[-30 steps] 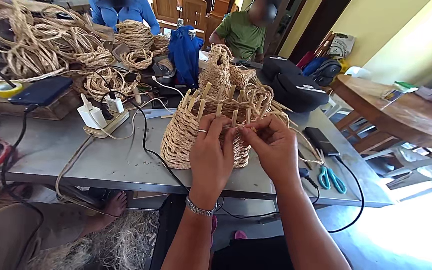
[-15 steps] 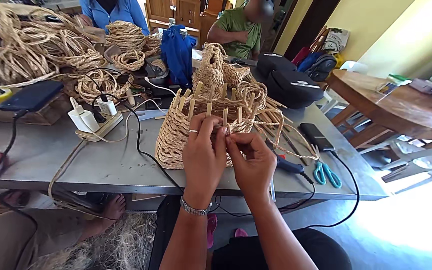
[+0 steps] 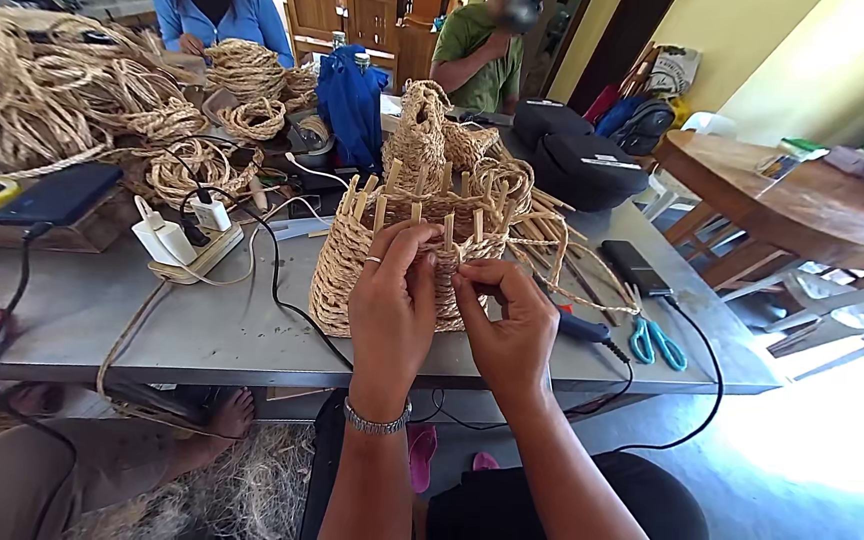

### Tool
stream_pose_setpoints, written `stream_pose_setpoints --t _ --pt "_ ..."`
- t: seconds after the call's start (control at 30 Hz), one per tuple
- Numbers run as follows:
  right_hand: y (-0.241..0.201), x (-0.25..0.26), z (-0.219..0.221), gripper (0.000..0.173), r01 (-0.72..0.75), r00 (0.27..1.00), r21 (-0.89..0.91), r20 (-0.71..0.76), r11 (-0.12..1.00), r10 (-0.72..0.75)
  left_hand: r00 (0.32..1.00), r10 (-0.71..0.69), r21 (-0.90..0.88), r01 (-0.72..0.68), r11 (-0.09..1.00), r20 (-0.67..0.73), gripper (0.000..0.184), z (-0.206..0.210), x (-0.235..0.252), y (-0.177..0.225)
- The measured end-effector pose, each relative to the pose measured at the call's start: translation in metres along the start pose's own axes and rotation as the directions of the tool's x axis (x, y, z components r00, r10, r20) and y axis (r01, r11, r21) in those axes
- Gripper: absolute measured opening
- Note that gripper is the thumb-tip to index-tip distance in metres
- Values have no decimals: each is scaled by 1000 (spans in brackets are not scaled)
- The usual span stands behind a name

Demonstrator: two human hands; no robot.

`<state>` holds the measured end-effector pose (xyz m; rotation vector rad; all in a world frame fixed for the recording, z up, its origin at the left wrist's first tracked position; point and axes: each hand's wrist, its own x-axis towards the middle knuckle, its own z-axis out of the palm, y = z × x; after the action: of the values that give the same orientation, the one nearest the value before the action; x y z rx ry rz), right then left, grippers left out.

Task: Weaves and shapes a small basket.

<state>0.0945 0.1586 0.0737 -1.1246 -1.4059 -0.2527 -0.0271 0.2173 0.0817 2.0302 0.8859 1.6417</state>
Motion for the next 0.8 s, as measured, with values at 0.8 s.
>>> stream_pose_setpoints --t 0.8 --pt "2 -2 -5 17 -155 988 179 37 971 151 996 60 -250 -44 967 58 30 -33 -1 2"
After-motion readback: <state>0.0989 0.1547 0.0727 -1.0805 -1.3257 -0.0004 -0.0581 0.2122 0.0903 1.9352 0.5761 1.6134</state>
